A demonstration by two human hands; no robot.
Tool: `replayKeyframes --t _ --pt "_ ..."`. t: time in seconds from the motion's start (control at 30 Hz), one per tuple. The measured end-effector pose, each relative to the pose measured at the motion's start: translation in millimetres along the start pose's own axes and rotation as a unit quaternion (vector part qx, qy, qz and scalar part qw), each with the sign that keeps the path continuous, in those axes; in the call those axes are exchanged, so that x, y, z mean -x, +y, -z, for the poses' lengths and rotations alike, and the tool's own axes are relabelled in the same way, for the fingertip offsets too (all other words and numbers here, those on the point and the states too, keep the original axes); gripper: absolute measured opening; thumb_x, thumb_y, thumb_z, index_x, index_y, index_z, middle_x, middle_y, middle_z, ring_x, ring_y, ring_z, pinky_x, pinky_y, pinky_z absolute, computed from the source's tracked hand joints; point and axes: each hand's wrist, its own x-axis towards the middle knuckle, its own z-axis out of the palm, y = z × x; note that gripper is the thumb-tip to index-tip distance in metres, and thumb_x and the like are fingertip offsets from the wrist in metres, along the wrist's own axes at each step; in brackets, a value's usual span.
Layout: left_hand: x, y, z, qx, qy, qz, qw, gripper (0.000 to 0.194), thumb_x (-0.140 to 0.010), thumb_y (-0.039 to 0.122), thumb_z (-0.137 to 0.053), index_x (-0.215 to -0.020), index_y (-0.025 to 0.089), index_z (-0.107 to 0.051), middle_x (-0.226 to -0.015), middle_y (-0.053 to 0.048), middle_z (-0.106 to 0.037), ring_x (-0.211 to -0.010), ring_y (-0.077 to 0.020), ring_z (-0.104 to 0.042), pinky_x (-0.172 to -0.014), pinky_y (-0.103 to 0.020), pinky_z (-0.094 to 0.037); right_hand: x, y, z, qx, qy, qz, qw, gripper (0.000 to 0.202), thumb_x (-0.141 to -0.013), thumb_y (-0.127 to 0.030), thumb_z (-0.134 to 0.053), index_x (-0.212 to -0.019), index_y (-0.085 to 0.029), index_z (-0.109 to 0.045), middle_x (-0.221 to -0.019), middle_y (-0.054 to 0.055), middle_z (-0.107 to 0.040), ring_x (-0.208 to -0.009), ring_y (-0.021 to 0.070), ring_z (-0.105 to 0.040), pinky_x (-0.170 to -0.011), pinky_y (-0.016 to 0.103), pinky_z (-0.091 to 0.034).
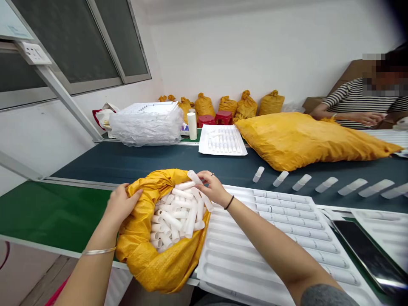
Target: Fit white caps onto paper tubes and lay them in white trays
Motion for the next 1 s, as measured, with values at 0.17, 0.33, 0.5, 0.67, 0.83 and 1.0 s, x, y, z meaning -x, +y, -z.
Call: replayKeyframes --t 0.17,0.33,0.5,0.67,0.83,1.0 --pt "81.5 46.5 -16.2 0.004 0.037 -0.273 0.961 0.042 -0.084 0.043 -0.054 -0.119 0.020 -0.055 -0.134 -0.013 -0.049 -0.129 -0.0303 -0.041 -0.109 -0.048 -0.030 54.8 -49.4 32.5 -0.047 0.003 -0.001 0.999 0.027 -0.087 -0.026 -0.056 -0.112 -0.017 -0.059 -0.090 0.005 -0.061 -0.077 0.0136 -0.056 -0.069 0.026 -0.049" --pt "165.5 81.2 -94.3 0.215 -0.211 -0.298 0.906 0.033 -0.085 0.034 -0.058 -0.117 0.025 -0.057 -0.117 -0.005 -0.062 -0.109 -0.0216 -0.058 -0.095 -0.034 -0.046 114.5 -75.4 61.1 -0.022 -0.104 0.008 0.994 0.026 -0.086 -0.028 -0.060 -0.109 -0.017 -0.062 -0.092 0.005 -0.063 -0.081 0.0140 -0.057 -0.077 0.027 -0.048" --pt "177.9 93.9 -131.6 0.258 -0.210 -0.255 0.908 0.024 -0.085 0.031 -0.059 -0.108 0.024 -0.061 -0.109 -0.003 -0.066 -0.103 -0.0187 -0.061 -0.092 -0.030 -0.047 110.7 -12.9 135.1 0.268 -0.155 -0.167 0.936 0.022 -0.093 -0.023 -0.048 -0.105 -0.018 -0.067 -0.114 0.009 -0.062 -0.101 0.0164 -0.060 -0.090 0.027 -0.046" --pt "174.8 106.5 -138.4 0.216 -0.146 -0.301 0.917 0.026 -0.083 0.027 -0.062 -0.109 0.027 -0.063 -0.110 -0.002 -0.065 -0.106 -0.0170 -0.059 -0.095 -0.029 -0.045 91.5 70.2 186.1 0.348 -0.202 -0.241 0.883 0.019 -0.090 -0.026 -0.056 -0.099 -0.011 -0.064 -0.102 0.010 -0.064 -0.095 0.0197 -0.062 -0.086 0.039 -0.049" --pt "179.5 113.8 -150.2 0.182 -0.138 -0.300 0.926 0.025 -0.084 0.031 -0.061 -0.108 0.026 -0.063 -0.111 -0.004 -0.064 -0.108 -0.0191 -0.057 -0.096 -0.032 -0.044 96.6 97.6 193.6 0.341 -0.224 -0.232 0.883 0.022 -0.088 -0.030 -0.059 -0.100 -0.013 -0.062 -0.102 0.007 -0.063 -0.091 0.0174 -0.061 -0.082 0.037 -0.050" --pt "180.8 115.5 -162.6 0.184 -0.220 -0.266 0.920 0.036 -0.093 0.036 -0.043 -0.125 0.022 -0.049 -0.108 -0.007 -0.063 -0.103 -0.0204 -0.059 -0.091 -0.034 -0.046 106.0 76.1 198.2 0.301 -0.136 -0.202 0.922 0.017 -0.079 -0.018 -0.061 -0.095 -0.012 -0.062 -0.092 0.010 -0.064 -0.085 0.0189 -0.059 -0.078 0.031 -0.046"
